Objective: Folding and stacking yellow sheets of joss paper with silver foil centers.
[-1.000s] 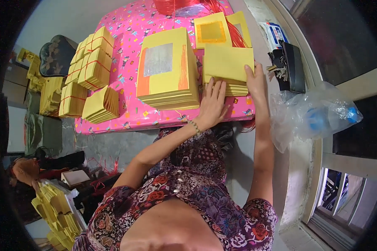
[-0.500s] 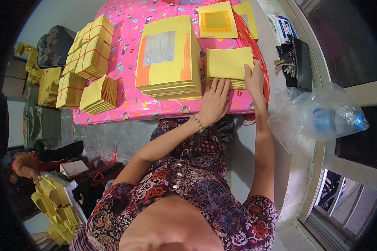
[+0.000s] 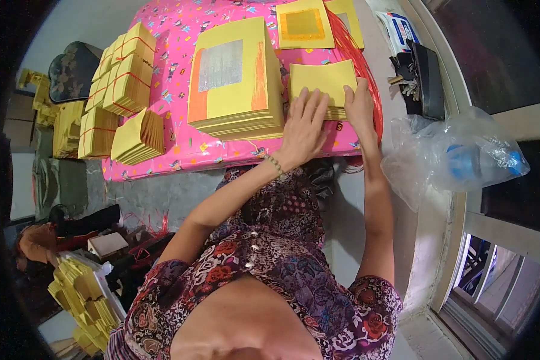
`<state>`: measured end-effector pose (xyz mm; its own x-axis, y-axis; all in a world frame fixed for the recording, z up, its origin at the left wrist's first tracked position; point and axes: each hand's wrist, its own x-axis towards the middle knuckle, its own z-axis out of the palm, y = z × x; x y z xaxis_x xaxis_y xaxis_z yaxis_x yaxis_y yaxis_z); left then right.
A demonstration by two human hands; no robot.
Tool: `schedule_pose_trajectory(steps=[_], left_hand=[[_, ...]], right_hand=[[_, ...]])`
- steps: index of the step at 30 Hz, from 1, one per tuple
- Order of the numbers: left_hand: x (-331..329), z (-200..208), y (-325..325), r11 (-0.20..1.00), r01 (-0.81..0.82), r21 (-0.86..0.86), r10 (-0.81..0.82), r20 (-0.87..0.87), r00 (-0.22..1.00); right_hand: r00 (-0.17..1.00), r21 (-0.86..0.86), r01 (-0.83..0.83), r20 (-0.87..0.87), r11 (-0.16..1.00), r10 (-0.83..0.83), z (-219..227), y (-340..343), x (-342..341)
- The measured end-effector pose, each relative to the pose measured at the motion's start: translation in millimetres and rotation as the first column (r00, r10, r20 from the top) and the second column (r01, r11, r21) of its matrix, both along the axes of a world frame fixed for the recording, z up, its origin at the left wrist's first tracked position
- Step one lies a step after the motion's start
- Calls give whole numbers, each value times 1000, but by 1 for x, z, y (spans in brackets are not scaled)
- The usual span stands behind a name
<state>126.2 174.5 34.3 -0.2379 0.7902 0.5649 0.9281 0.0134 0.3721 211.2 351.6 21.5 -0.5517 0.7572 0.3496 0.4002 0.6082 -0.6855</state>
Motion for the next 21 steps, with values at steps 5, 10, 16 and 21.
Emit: schedule_pose_trajectory(steps=[5, 10, 16, 21], left_hand=[[-9, -13, 0, 969, -46, -243, 30, -72, 997], [-10, -16, -1, 959, -63, -275, 36, -102, 994], [-9, -17, -2, 959, -55, -277, 35, -75, 997], [-7, -11, -1, 976, 12, -218, 3, 68, 998]], right_hand=[[995, -4, 3, 97, 1000, -2, 17, -6, 0], [989, 374, -82, 143, 924, 30, 34, -13, 2], [972, 181, -157, 202, 971, 119, -7, -5, 9], [968, 170, -172, 213, 970, 134, 1, 1, 10]])
